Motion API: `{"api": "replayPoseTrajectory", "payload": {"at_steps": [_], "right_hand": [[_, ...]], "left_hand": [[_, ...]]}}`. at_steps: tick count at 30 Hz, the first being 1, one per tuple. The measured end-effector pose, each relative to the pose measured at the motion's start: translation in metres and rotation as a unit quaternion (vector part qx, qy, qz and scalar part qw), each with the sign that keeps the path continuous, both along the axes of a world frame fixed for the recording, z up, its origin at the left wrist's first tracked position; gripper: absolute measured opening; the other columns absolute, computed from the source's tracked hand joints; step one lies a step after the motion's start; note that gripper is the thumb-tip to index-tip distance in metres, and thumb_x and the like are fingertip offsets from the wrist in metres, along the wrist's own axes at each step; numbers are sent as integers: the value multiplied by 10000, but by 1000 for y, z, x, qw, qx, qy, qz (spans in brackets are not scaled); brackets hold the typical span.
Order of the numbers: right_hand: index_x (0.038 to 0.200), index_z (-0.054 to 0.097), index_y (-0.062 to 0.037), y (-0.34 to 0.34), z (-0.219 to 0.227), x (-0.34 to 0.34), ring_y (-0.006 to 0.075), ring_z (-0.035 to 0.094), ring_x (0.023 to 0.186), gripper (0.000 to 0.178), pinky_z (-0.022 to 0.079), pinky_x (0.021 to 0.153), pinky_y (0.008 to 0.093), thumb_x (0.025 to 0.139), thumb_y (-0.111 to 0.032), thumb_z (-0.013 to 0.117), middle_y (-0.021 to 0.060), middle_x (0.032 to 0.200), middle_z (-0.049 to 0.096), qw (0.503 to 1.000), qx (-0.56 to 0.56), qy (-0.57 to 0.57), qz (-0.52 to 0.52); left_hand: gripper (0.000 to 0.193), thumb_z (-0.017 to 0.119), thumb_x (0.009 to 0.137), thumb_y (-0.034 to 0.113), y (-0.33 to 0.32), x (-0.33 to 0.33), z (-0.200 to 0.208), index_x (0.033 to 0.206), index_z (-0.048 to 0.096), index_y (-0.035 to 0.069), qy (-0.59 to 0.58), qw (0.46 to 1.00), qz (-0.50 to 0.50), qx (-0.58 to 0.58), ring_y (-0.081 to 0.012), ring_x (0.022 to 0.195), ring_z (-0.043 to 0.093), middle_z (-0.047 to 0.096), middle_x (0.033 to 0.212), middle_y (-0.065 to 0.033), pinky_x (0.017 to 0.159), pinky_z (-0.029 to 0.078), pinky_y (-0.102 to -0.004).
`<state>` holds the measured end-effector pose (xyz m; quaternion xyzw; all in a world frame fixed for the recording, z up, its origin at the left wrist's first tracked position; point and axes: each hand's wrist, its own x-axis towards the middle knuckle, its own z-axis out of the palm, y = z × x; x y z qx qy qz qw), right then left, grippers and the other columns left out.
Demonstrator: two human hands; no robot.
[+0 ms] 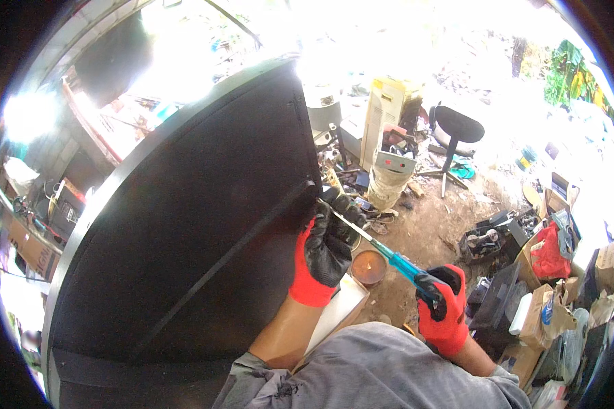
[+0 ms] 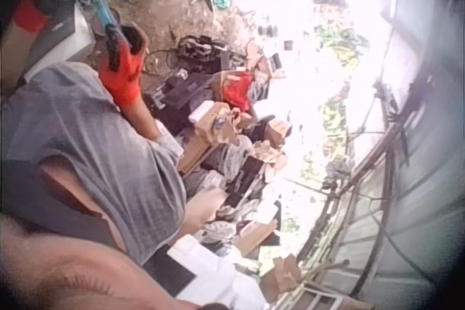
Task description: The person uses a screwdriver to remove screws from the back panel of a large black electronic device, likely a television or monitor. They repeatedly insert the tool, turn it to loosen fasteners, and reposition along the frame to access different screws.
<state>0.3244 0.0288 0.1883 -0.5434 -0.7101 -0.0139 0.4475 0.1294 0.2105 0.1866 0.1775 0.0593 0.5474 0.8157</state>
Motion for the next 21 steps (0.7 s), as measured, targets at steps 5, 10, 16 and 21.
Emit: {"api": "replayPoseTrajectory", "payload": {"at_steps": [5, 10, 16, 21], "right_hand": [[1373, 486, -19, -4, 9, -22, 265, 624, 1035, 578, 507, 861, 372, 822, 27, 653, 187, 1090, 637, 923, -157, 348, 43], [1254, 612, -34, 5, 4, -2, 265, 664, 929, 394, 521, 814, 355, 865, 6, 567, 162, 1036, 666, 932, -243, 266, 46], [1190, 641, -23, 0, -6, -1, 346, 653, 883, 345, 520, 797, 393, 855, 21, 569, 190, 1020, 660, 935, -218, 278, 15], [1202, 635, -30, -1, 3, 2, 344, 653, 900, 366, 518, 801, 393, 844, 23, 583, 186, 1016, 661, 925, -243, 292, 20]], "left_hand": [[291, 536, 1021, 184, 7, -3, -15, 1285, 603, 82, -25, 1000, -13, -15, -278, 1068, 689, 706, 1177, -104, 977, 559, -481], [293, 530, 1026, 224, 2, 0, -7, 1271, 615, 86, -28, 999, -13, -13, -271, 1065, 690, 704, 1189, -96, 979, 558, -465], [293, 544, 1018, 292, 2, 5, -3, 1200, 664, 97, -58, 996, -37, -62, -270, 1048, 695, 725, 1134, -86, 1001, 541, -463], [272, 567, 1003, 283, 8, 7, -8, 1147, 687, 86, -43, 998, -28, -33, -267, 1017, 705, 737, 1071, -86, 970, 559, -453]]}}
